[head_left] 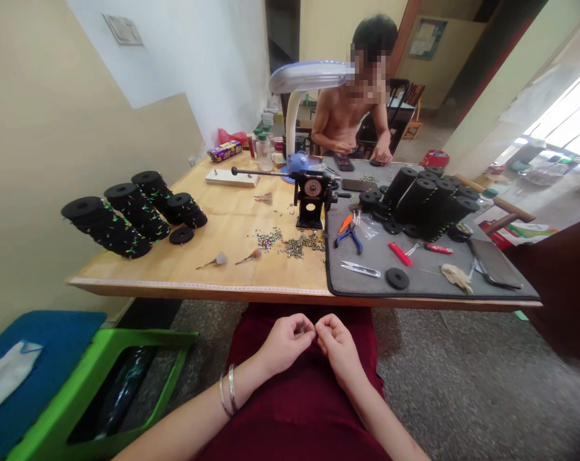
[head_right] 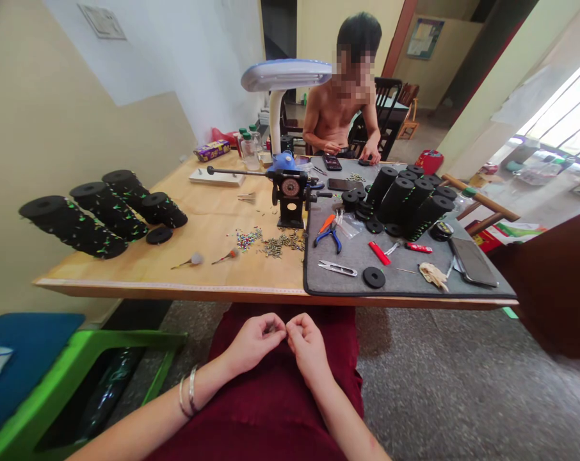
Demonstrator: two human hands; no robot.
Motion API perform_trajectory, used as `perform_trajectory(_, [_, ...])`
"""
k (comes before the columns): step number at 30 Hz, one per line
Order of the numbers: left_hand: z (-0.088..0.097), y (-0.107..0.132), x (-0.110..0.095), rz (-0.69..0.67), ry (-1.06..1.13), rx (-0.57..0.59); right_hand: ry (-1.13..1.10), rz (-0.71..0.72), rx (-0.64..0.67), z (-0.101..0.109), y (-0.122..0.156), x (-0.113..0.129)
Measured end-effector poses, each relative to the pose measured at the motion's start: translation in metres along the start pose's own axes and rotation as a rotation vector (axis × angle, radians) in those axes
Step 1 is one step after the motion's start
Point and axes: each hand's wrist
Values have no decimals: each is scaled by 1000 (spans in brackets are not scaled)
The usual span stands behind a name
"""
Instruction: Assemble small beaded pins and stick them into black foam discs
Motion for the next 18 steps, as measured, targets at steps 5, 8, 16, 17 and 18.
perform_trajectory(5, [6,-1,-6,4,-18,-17,13,-93,46,2,0,0])
perform_trajectory(8, [10,-2,-10,62,57,-42,103,-83,87,3,-1,-1])
perform_trajectory(16, [9,-7,-11,110,207,-146,183,-16,11,5,0,0])
perform_trajectory(17, [11,-8,-9,111,231,-190,144,-41,0,5,0,-1])
perform_trajectory(18, [13,-9,-7,116,256,-236,92,-63,-7,6,1,-1])
Point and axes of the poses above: each hand's wrist, its own y-axis away from the middle knuckle, its own z-axis out of the back of the hand, x = y × z, and after that the axes turned 4 degrees about -z, right-handed
